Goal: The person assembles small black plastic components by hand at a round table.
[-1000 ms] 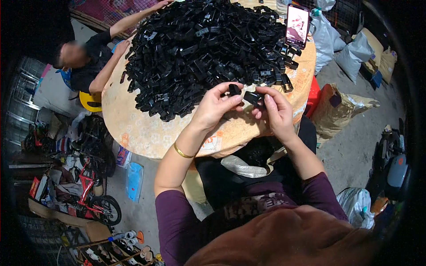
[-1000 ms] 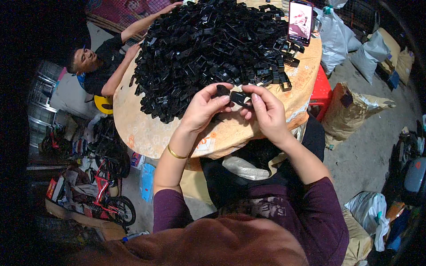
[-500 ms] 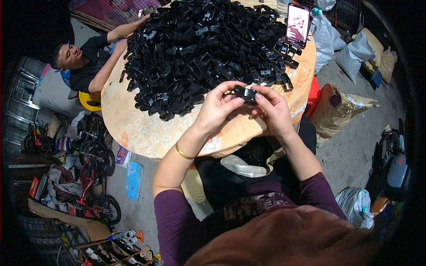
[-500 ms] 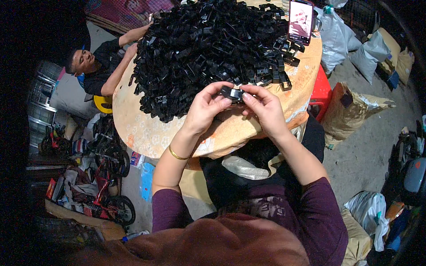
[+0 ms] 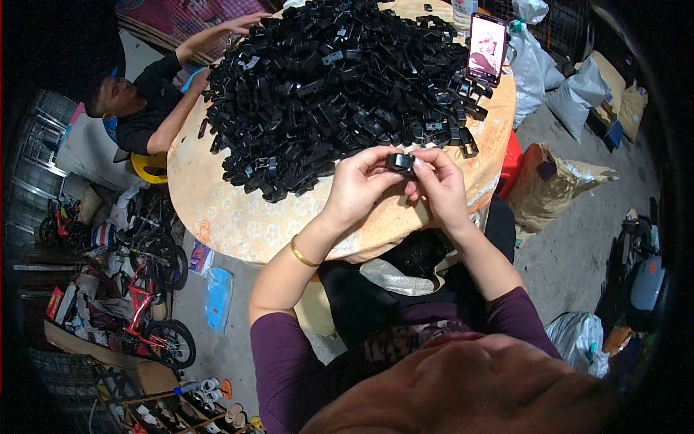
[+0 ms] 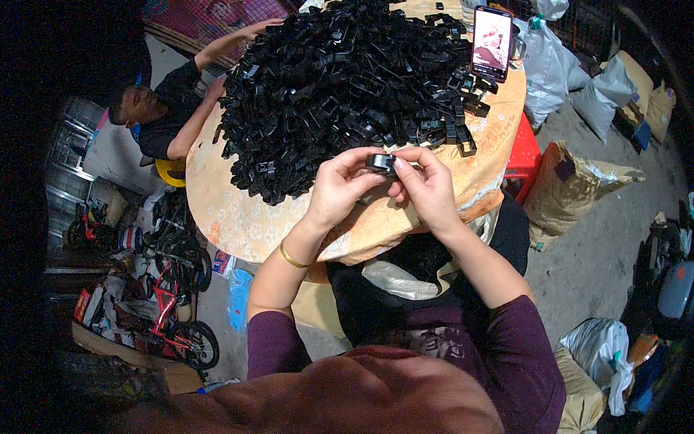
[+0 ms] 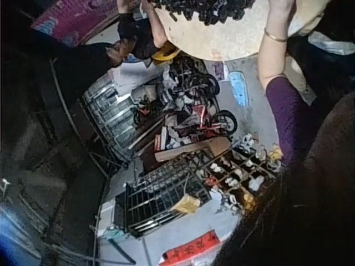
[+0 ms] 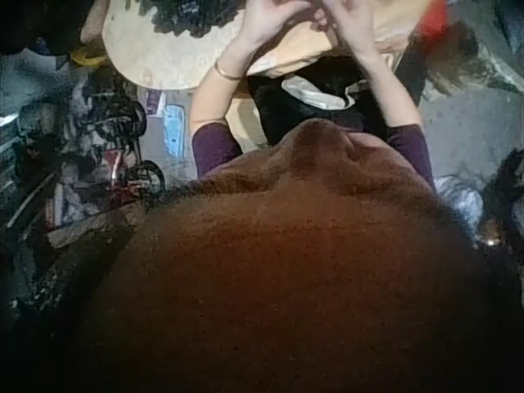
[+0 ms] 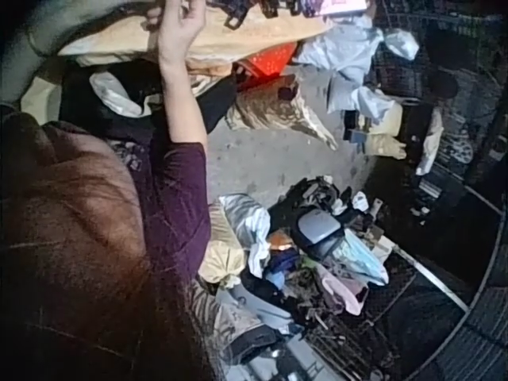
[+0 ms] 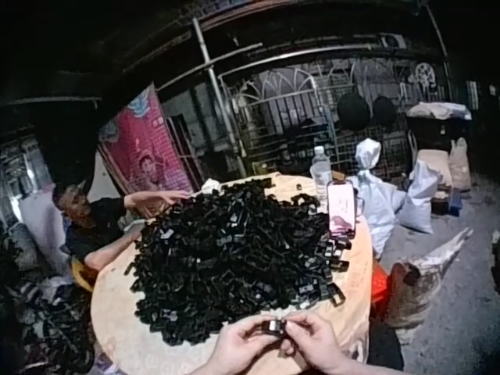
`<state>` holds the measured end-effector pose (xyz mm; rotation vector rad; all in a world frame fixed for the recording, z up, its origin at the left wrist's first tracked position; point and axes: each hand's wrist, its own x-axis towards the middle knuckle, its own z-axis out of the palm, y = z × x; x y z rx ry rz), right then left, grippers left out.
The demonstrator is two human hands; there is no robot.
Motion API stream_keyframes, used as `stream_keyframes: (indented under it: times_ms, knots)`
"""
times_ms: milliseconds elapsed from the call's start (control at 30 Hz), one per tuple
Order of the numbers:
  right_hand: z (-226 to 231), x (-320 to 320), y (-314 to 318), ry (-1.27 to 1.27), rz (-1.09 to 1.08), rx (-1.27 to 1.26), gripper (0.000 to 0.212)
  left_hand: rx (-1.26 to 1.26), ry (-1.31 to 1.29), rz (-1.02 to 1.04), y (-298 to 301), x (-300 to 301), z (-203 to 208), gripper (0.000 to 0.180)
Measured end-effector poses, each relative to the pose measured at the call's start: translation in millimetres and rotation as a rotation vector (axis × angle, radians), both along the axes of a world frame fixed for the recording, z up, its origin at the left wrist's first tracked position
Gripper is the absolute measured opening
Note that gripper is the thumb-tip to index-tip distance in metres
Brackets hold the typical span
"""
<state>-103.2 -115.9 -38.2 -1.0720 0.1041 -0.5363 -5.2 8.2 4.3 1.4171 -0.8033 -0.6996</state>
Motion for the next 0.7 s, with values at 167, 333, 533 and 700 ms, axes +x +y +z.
stream_keyframes:
  times_ms: [167, 333, 533, 700]
  knots:
    - [0, 3, -2, -0.157, -0.42, -0.685, 0.011, -0.101, 0.158, -0.083, -1, -4, 7, 0.044]
    - [9, -3, 2, -0.062, -0.205, -0.463, 0.023, -0.108, 0.184, -0.041, 0, 0, 7, 0.043]
    - [5, -11, -5, -0.013, 0.022, -0.255, 0.029, -0.07, 0.142, -0.093, 9, -4, 11, 0.043]
    - [6, -26, -2, 0.026, -0.143, -0.363, 0.026, -0.094, 0.002, -0.23, 5, 1, 13, 0.047]
